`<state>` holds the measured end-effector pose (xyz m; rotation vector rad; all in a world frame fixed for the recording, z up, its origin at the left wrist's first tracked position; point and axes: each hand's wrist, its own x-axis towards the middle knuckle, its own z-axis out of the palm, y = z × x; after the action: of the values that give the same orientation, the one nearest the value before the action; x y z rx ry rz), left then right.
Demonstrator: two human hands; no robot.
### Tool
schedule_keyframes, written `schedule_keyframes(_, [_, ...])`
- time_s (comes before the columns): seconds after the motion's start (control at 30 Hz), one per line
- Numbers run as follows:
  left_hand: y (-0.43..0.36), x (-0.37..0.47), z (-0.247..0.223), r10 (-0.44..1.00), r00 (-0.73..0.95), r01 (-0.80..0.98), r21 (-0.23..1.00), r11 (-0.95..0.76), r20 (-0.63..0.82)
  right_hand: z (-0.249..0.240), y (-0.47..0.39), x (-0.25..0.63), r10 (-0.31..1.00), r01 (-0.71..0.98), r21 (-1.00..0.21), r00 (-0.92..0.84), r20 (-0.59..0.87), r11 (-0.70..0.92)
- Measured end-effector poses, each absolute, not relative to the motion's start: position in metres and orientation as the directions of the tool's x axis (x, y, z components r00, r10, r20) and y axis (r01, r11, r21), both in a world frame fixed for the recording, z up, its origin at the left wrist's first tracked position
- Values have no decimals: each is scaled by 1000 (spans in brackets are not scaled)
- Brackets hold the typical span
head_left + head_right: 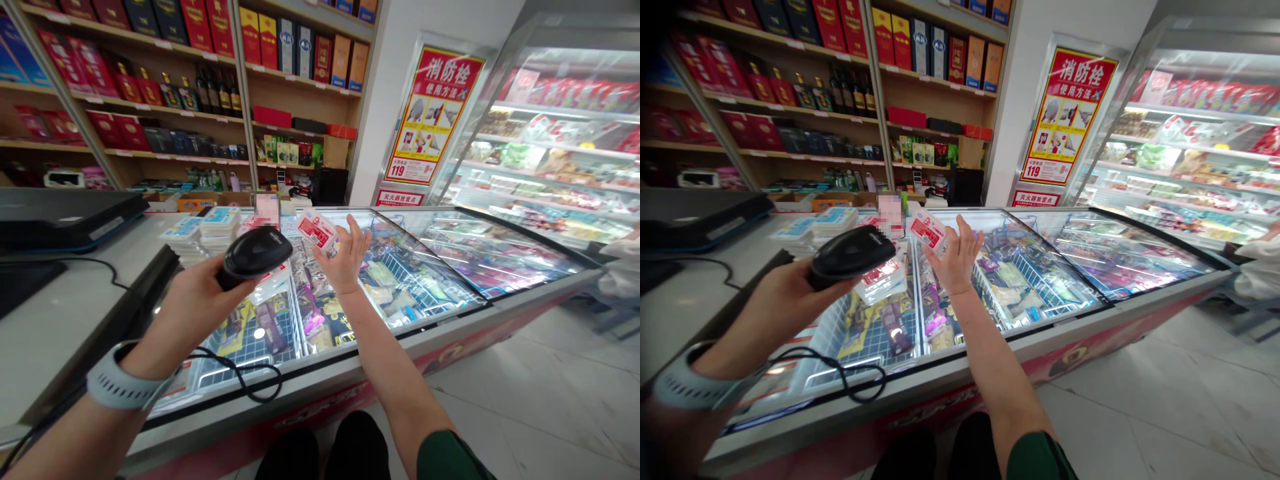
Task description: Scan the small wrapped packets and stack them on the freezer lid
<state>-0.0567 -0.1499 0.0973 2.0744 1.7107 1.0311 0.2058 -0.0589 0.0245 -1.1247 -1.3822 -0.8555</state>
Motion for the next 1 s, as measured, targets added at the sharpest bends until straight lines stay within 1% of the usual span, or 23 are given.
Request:
schedule_keyframes(0.13, [-144,-42,108,946,89,810,530,-251,313,24,-58,209,176,947,-145,97,980,286])
schedule_keyframes(0.3, [-140,-38,104,944,99,836,488,-251,316,23,-56,210,179,945,-159,110,978,285])
schedule_keyframes(0.6, [-139,-31,104,944,108,839,482,-254,311,22,-56,208,168,948,-142,96,981,285])
schedule_keyframes(0.77, [-139,-32,104,947,109,848,469,-246,301,21,-56,208,204,941,-163,104,973,296])
schedule_keyframes(0.93, [-142,-28,108,952,104,850,470,-236,289,21,-55,208,169,944,-151,104,980,294])
schedule_keyframes(1.0, [-141,-27,108,951,99,844,482,-235,291,21,-55,208,175,944,-159,110,978,290])
